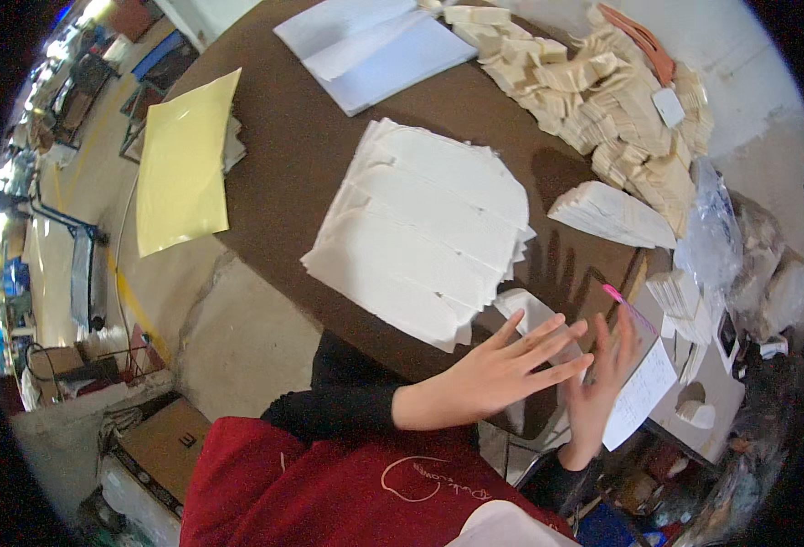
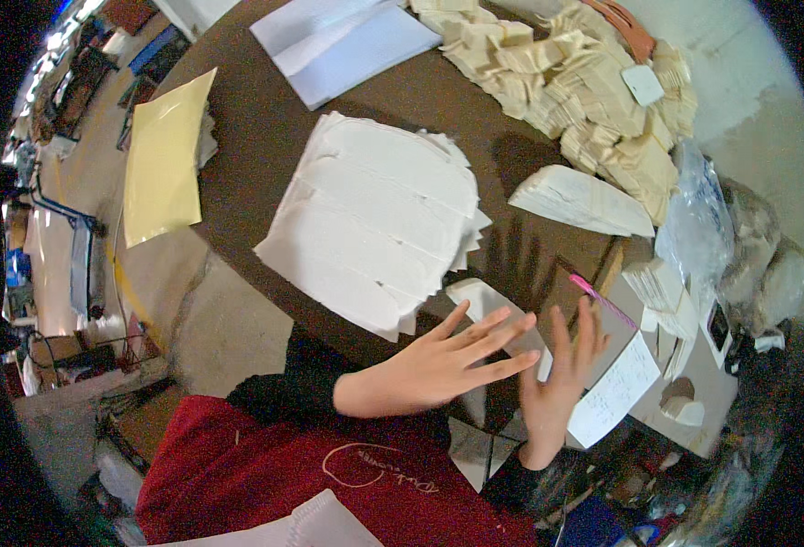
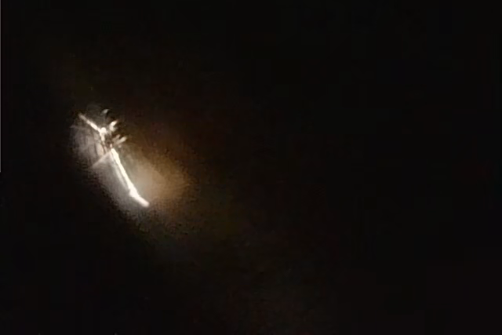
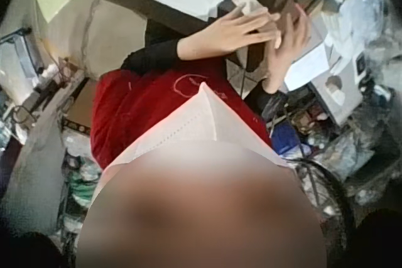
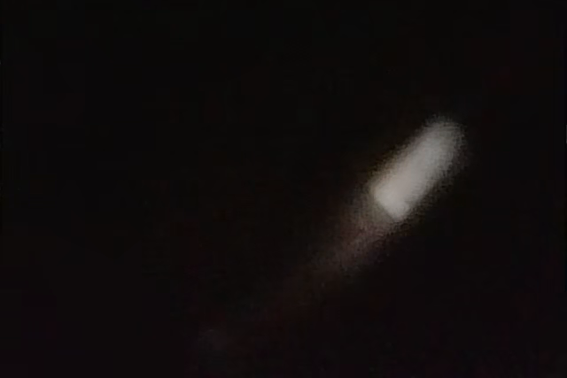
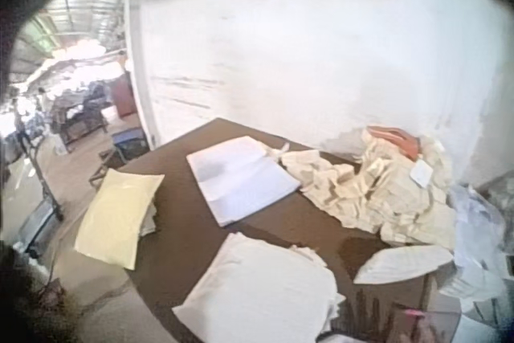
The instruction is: The person repeatedly folds white paper pieces by hand at a table, separating them from a stack and placing folded pieces into a growing pile. The person also handles yellow paper sheets and a notebook on the table.
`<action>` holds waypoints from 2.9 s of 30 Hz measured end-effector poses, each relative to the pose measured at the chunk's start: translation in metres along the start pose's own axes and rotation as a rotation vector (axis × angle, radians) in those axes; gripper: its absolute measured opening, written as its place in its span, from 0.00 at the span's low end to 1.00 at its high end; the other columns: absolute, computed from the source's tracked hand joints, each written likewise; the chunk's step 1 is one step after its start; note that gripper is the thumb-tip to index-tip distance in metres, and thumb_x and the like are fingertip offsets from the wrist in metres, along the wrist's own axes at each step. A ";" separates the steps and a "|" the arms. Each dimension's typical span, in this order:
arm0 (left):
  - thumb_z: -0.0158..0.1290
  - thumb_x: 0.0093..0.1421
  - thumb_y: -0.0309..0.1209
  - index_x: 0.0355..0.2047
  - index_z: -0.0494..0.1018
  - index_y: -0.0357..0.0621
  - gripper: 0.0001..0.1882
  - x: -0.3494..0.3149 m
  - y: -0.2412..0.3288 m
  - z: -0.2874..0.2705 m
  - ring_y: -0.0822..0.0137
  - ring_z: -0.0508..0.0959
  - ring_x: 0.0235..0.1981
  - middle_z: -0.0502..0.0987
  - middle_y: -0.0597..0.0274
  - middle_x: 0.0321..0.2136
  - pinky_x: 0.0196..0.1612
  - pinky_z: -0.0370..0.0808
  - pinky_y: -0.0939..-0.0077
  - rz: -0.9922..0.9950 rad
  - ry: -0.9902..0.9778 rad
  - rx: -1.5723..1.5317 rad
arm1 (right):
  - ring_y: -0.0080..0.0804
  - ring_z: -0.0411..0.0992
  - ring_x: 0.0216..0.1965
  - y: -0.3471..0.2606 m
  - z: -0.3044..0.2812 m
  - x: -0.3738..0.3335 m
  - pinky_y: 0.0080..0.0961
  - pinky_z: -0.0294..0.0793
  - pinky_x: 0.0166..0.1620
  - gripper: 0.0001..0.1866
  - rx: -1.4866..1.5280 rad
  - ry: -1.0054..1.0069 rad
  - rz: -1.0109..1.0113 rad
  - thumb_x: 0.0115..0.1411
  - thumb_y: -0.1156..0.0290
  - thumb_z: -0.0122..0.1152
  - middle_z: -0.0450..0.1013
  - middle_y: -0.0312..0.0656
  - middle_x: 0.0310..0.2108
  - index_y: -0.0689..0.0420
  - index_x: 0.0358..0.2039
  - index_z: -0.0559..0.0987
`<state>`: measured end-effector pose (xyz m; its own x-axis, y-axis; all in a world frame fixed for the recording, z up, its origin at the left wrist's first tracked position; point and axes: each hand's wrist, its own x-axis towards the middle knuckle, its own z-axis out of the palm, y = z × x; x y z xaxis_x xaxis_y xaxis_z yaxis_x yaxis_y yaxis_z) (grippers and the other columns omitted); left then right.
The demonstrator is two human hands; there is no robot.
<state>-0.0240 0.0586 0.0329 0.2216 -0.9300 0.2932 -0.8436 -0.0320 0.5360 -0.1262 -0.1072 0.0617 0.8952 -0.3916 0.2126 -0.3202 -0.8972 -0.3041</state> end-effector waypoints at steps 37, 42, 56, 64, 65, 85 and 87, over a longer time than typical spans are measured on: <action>0.52 0.61 0.41 0.58 0.65 0.40 0.28 -0.061 -0.091 -0.013 0.64 0.58 0.66 0.61 0.55 0.64 0.66 0.51 0.55 -0.474 0.662 0.455 | 0.47 0.70 0.39 -0.144 0.124 0.181 0.37 0.69 0.45 0.06 0.544 0.079 -0.655 0.65 0.75 0.49 0.69 0.50 0.37 0.63 0.39 0.71; 0.51 0.61 0.40 0.58 0.65 0.40 0.28 -0.062 -0.094 -0.014 0.64 0.58 0.66 0.60 0.54 0.64 0.66 0.51 0.56 -0.461 0.688 0.432 | 0.48 0.71 0.43 -0.145 0.126 0.191 0.37 0.71 0.45 0.09 0.458 0.117 -0.709 0.64 0.76 0.49 0.72 0.52 0.42 0.65 0.42 0.73; 0.50 0.61 0.41 0.59 0.64 0.40 0.28 -0.058 -0.094 -0.013 0.63 0.57 0.67 0.59 0.55 0.65 0.67 0.49 0.56 -0.513 0.622 0.398 | 0.28 0.59 0.31 -0.099 0.125 0.187 0.24 0.62 0.37 0.13 0.953 0.368 -0.481 0.69 0.61 0.46 0.60 0.37 0.30 0.59 0.35 0.65; 0.48 0.64 0.41 0.62 0.61 0.43 0.28 -0.064 -0.094 -0.016 0.62 0.56 0.67 0.56 0.58 0.66 0.67 0.49 0.55 -0.556 0.613 0.367 | 0.24 0.62 0.31 -0.073 0.066 0.162 0.21 0.63 0.36 0.05 1.130 0.670 -0.012 0.66 0.71 0.50 0.64 0.34 0.31 0.59 0.38 0.70; 0.48 0.64 0.41 0.62 0.61 0.44 0.28 -0.066 -0.093 -0.017 0.62 0.56 0.67 0.56 0.59 0.66 0.67 0.50 0.55 -0.571 0.619 0.354 | 0.25 0.62 0.31 -0.071 0.059 0.160 0.21 0.64 0.36 0.05 1.113 0.673 -0.005 0.65 0.71 0.50 0.64 0.35 0.31 0.59 0.38 0.70; 0.53 0.59 0.41 0.56 0.68 0.41 0.27 -0.060 -0.075 -0.037 0.64 0.66 0.61 0.66 0.57 0.61 0.61 0.59 0.54 -0.613 0.633 0.496 | 0.31 0.70 0.38 -0.059 -0.010 0.134 0.24 0.70 0.41 0.07 1.053 0.547 -0.038 0.61 0.75 0.55 0.71 0.41 0.38 0.60 0.40 0.74; 0.53 0.59 0.41 0.56 0.69 0.41 0.27 -0.057 -0.071 -0.042 0.62 0.65 0.62 0.67 0.57 0.60 0.63 0.56 0.54 -0.639 0.621 0.569 | 0.31 0.70 0.39 -0.072 -0.020 0.126 0.25 0.71 0.41 0.07 1.102 0.448 -0.088 0.61 0.75 0.55 0.71 0.42 0.39 0.60 0.40 0.74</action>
<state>0.0433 0.1288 0.0113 0.7813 -0.3339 0.5273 -0.5509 -0.7660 0.3312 0.0035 -0.0961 0.1290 0.6430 -0.5702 0.5113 0.3712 -0.3519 -0.8593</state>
